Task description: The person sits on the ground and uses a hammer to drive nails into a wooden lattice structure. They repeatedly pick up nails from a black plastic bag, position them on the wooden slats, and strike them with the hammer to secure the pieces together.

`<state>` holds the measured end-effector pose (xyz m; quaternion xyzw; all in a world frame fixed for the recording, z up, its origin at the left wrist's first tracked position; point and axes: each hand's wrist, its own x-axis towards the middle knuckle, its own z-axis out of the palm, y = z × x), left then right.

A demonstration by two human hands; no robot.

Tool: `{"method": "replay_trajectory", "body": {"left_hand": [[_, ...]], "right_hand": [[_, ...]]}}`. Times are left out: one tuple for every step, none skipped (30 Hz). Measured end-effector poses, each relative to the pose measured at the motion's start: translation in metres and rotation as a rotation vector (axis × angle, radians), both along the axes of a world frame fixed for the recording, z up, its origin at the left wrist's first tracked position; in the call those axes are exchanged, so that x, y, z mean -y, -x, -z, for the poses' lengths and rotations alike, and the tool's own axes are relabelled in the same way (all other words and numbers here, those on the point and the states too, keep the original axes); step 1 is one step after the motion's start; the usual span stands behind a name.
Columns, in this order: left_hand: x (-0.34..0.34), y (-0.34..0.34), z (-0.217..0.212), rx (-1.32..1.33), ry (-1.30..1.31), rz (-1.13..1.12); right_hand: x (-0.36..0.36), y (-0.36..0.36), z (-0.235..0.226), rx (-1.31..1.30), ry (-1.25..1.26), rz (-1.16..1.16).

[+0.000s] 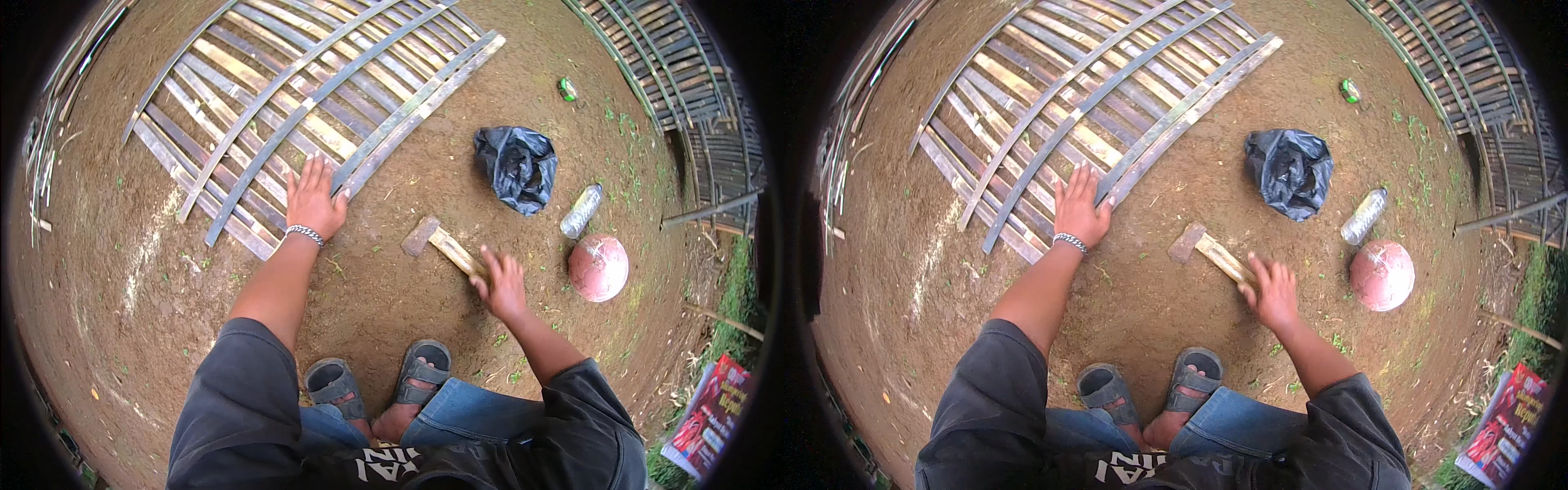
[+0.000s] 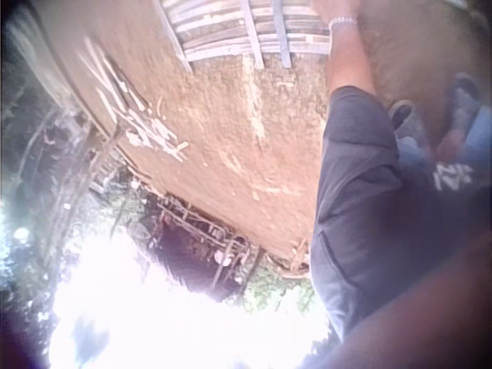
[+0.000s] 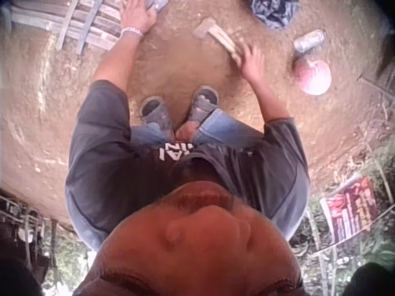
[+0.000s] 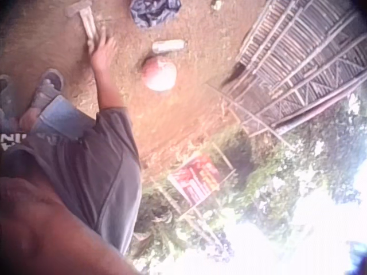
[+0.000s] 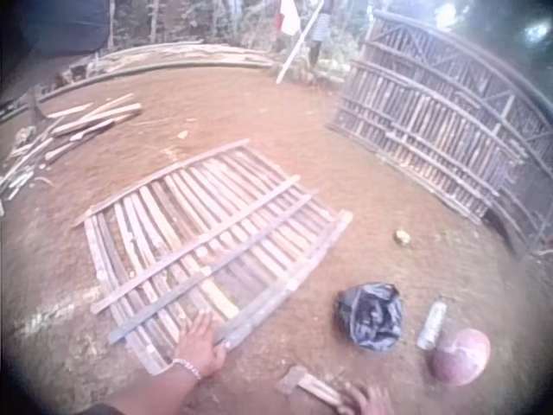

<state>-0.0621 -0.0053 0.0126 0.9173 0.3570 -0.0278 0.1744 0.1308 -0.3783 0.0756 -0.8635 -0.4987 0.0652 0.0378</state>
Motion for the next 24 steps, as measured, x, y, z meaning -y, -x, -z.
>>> {"method": "replay_trajectory", "body": {"left_hand": [[0.0, -0.001, 0.002, 0.045, -0.013, -0.012], [-0.002, 0.001, 0.006, 0.087, -0.013, -0.011], [-0.004, 0.006, 0.012, 0.125, -0.014, -0.013], [-0.006, 0.008, 0.013, 0.168, -0.017, -0.015], [-0.007, 0.011, 0.008, 0.22, 0.013, -0.03], [-0.012, 0.011, 0.01, 0.306, 0.024, -0.041], [-0.015, 0.015, 0.019, 0.379, 0.044, -0.056], [-0.017, 0.025, 0.025, 0.438, 0.071, -0.076], [-0.015, 0.024, 0.022, 0.487, 0.012, -0.081], [-0.018, 0.028, 0.02, 0.487, 0.012, -0.137], [-0.022, 0.038, 0.021, 0.486, 0.006, -0.195], [-0.025, 0.045, 0.018, 0.508, 0.019, -0.247], [-0.032, 0.058, 0.013, 0.423, -0.005, -0.231], [-0.034, 0.065, 0.005, 0.348, -0.018, -0.215], [-0.036, 0.07, -0.003, 0.274, -0.027, -0.196], [-0.039, 0.072, -0.009, 0.232, -0.039, -0.113], [-0.043, 0.077, -0.015, 0.186, -0.054, -0.038], [-0.047, 0.08, -0.018, 0.139, -0.065, 0.039], [-0.051, 0.08, -0.018, 0.067, -0.088, 0.091], [-0.053, 0.076, -0.018, 0.071, -0.093, 0.132], [-0.054, 0.071, -0.018, 0.074, -0.099, 0.174], [-0.056, 0.065, -0.019, 0.078, -0.106, 0.217], [-0.058, 0.055, -0.021, -0.006, -0.096, 0.273], [-0.063, 0.053, -0.023, -0.067, -0.101, 0.311]], "right_hand": [[-0.01, -0.015, 0.001, 0.073, -0.141, 0.008], [-0.024, -0.033, 0.003, 0.141, -0.286, 0.011], [-0.043, -0.055, 0.002, 0.152, -0.463, 0.083], [-0.063, -0.083, -0.001, 0.165, -0.643, 0.154], [-0.079, -0.109, 0.001, 0.155, -0.628, 0.313], [-0.093, -0.134, 0.001, 0.137, -0.605, 0.466], [-0.104, -0.161, 0.004, 0.058, -0.471, 0.501], [-0.106, -0.182, 0.011, -0.032, -0.324, 0.531], [-0.106, -0.199, 0.016, -0.028, -0.086, 0.552], [-0.115, -0.212, 0.018, -0.024, 0.132, 0.551], [-0.128, -0.208, 0.021, -0.025, 0.201, 0.491], [-0.132, -0.207, 0.019, 0.003, 0.276, 0.44], [-0.135, -0.206, 0.029, -0.002, 0.26, 0.439], [-0.136, -0.204, 0.035, 0.004, 0.249, 0.442], [-0.137, -0.201, 0.042, 0.011, 0.239, 0.449], [-0.135, -0.203, 0.045, 0.008, 0.229, 0.462], [-0.139, -0.198, 0.038, 0.001, 0.218, 0.466], [-0.144, -0.193, 0.035, -0.005, 0.207, 0.474], [-0.143, -0.198, 0.044, -0.007, 0.224, 0.469], [-0.14, -0.2, 0.045, 0.003, 0.189, 0.469], [-0.135, -0.201, 0.048, 0.013, 0.151, 0.469], [-0.13, -0.203, 0.049, 0.022, 0.114, 0.47], [-0.122, -0.211, 0.051, 0.045, 0.106, 0.457], [-0.126, -0.202, 0.048, 0.037, 0.096, 0.473]]}}
